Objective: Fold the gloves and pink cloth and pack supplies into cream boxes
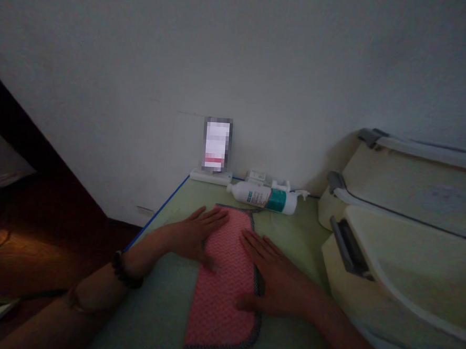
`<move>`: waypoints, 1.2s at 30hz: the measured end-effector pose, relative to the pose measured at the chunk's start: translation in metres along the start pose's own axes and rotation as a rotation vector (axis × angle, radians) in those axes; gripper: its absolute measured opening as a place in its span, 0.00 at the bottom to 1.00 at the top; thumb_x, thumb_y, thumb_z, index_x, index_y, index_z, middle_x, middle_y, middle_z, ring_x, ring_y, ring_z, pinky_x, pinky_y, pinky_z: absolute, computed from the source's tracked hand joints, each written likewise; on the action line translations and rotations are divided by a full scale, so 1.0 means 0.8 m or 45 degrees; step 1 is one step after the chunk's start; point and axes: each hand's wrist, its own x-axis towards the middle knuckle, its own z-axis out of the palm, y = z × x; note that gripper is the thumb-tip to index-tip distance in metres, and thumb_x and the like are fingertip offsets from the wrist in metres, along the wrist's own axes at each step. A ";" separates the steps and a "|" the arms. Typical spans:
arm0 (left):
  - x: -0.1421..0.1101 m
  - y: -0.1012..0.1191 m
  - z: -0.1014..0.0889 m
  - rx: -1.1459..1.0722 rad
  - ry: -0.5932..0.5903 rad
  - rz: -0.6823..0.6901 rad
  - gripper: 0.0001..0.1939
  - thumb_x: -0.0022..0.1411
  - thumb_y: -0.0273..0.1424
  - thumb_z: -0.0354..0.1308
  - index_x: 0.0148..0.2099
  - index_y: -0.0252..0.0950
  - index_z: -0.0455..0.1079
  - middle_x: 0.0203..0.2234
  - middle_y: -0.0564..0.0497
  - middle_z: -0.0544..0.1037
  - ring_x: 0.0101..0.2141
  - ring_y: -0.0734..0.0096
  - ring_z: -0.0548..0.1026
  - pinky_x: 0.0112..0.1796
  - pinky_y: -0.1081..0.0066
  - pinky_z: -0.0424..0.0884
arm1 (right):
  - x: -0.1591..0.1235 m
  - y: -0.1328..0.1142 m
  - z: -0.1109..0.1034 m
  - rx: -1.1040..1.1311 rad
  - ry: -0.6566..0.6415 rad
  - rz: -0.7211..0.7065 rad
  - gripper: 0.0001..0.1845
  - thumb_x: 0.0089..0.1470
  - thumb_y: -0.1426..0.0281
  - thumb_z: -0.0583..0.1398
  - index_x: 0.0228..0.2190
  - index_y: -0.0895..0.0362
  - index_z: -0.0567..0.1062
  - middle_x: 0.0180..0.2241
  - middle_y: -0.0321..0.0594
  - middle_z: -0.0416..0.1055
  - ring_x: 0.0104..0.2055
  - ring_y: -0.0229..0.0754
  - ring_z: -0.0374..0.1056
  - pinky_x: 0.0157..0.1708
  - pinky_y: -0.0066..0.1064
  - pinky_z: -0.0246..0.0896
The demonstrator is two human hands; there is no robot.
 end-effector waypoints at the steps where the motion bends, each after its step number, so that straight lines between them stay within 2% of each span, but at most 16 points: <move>1: 0.001 -0.001 0.002 0.004 0.028 -0.014 0.48 0.52 0.54 0.47 0.64 0.30 0.35 0.62 0.41 0.38 0.61 0.57 0.36 0.57 0.55 0.35 | 0.000 0.000 0.001 -0.003 0.018 0.002 0.55 0.40 0.44 0.56 0.59 0.62 0.45 0.62 0.49 0.37 0.63 0.51 0.36 0.60 0.46 0.34; 4: 0.004 -0.003 0.005 0.006 0.132 -0.069 0.36 0.62 0.49 0.35 0.64 0.32 0.37 0.62 0.44 0.41 0.61 0.62 0.37 0.57 0.56 0.36 | 0.002 -0.001 0.005 -0.024 0.159 0.003 0.46 0.48 0.47 0.52 0.59 0.63 0.49 0.62 0.49 0.40 0.63 0.48 0.37 0.60 0.44 0.36; 6: 0.005 -0.003 0.005 0.017 0.173 -0.087 0.33 0.63 0.46 0.32 0.64 0.32 0.38 0.62 0.44 0.42 0.61 0.63 0.38 0.57 0.56 0.37 | 0.006 -0.002 0.008 -0.053 0.265 -0.009 0.41 0.52 0.50 0.50 0.59 0.64 0.49 0.62 0.48 0.39 0.63 0.46 0.35 0.60 0.42 0.36; 8: 0.006 -0.002 0.005 0.038 0.169 -0.095 0.33 0.63 0.47 0.34 0.64 0.32 0.40 0.62 0.44 0.44 0.61 0.62 0.40 0.57 0.56 0.39 | 0.010 -0.004 0.009 -0.073 0.307 -0.032 0.41 0.53 0.51 0.49 0.59 0.65 0.47 0.62 0.48 0.38 0.64 0.46 0.34 0.60 0.42 0.35; 11: 0.008 0.001 0.009 0.075 0.194 -0.144 0.32 0.63 0.46 0.35 0.63 0.31 0.43 0.62 0.42 0.46 0.61 0.60 0.42 0.57 0.56 0.42 | 0.014 -0.007 0.010 -0.070 0.233 -0.031 0.41 0.53 0.51 0.48 0.59 0.65 0.48 0.62 0.50 0.40 0.63 0.47 0.36 0.60 0.44 0.36; 14: 0.014 -0.002 0.017 0.083 0.308 -0.289 0.34 0.63 0.46 0.35 0.62 0.25 0.45 0.61 0.37 0.46 0.60 0.55 0.43 0.57 0.56 0.45 | 0.013 -0.010 0.009 -0.062 0.144 -0.007 0.41 0.53 0.51 0.48 0.59 0.65 0.48 0.61 0.51 0.41 0.63 0.48 0.37 0.60 0.44 0.36; 17: 0.021 -0.010 0.022 -0.065 0.453 -0.409 0.34 0.61 0.44 0.38 0.59 0.19 0.51 0.59 0.30 0.51 0.60 0.51 0.46 0.56 0.54 0.47 | 0.009 -0.011 0.007 -0.038 0.127 -0.018 0.42 0.51 0.50 0.51 0.59 0.64 0.48 0.62 0.50 0.40 0.63 0.48 0.37 0.60 0.44 0.34; 21: 0.026 -0.017 0.019 -0.253 0.577 -0.372 0.26 0.59 0.40 0.42 0.52 0.24 0.61 0.55 0.32 0.61 0.57 0.51 0.56 0.55 0.52 0.50 | 0.002 -0.013 0.000 0.011 0.158 -0.055 0.43 0.48 0.48 0.53 0.58 0.62 0.53 0.61 0.50 0.45 0.62 0.50 0.41 0.60 0.44 0.36; 23: 0.027 -0.015 0.015 -0.327 0.620 -0.347 0.22 0.58 0.39 0.44 0.47 0.28 0.64 0.51 0.35 0.66 0.53 0.54 0.62 0.53 0.54 0.54 | 0.001 -0.014 -0.003 0.026 0.200 -0.060 0.37 0.50 0.49 0.52 0.55 0.60 0.60 0.58 0.48 0.53 0.59 0.49 0.48 0.58 0.43 0.42; 25: 0.027 -0.012 0.011 -0.430 0.661 -0.325 0.17 0.57 0.38 0.46 0.43 0.31 0.65 0.47 0.38 0.69 0.50 0.56 0.65 0.52 0.56 0.58 | 0.002 -0.014 -0.005 0.042 0.270 -0.067 0.27 0.54 0.54 0.51 0.50 0.57 0.66 0.53 0.45 0.61 0.55 0.46 0.55 0.55 0.41 0.48; 27: 0.027 -0.009 0.009 -0.570 0.680 -0.301 0.14 0.57 0.36 0.47 0.41 0.33 0.64 0.43 0.41 0.71 0.46 0.59 0.68 0.49 0.58 0.61 | 0.005 -0.013 -0.003 0.078 0.368 -0.068 0.21 0.56 0.59 0.49 0.46 0.56 0.69 0.50 0.45 0.64 0.53 0.45 0.57 0.53 0.40 0.52; 30: 0.028 -0.004 0.006 -0.865 0.669 -0.244 0.09 0.59 0.35 0.47 0.37 0.35 0.61 0.32 0.48 0.73 0.35 0.67 0.72 0.37 0.66 0.68 | 0.013 -0.005 0.007 0.164 0.594 0.028 0.23 0.57 0.61 0.49 0.51 0.58 0.62 0.55 0.49 0.56 0.57 0.47 0.51 0.55 0.43 0.49; 33: 0.028 0.003 0.004 -1.090 0.657 -0.182 0.08 0.59 0.36 0.48 0.35 0.36 0.57 0.24 0.54 0.70 0.26 0.74 0.70 0.26 0.74 0.65 | 0.020 0.005 0.020 0.298 0.799 0.188 0.31 0.56 0.60 0.50 0.57 0.58 0.49 0.59 0.51 0.47 0.61 0.50 0.44 0.56 0.48 0.45; 36: 0.027 0.012 -0.001 -1.419 0.633 -0.129 0.10 0.56 0.35 0.54 0.35 0.36 0.57 0.23 0.56 0.69 0.24 0.77 0.68 0.25 0.77 0.63 | 0.026 0.012 0.027 0.530 0.852 0.279 0.36 0.55 0.59 0.52 0.59 0.54 0.42 0.60 0.50 0.46 0.59 0.50 0.50 0.53 0.49 0.51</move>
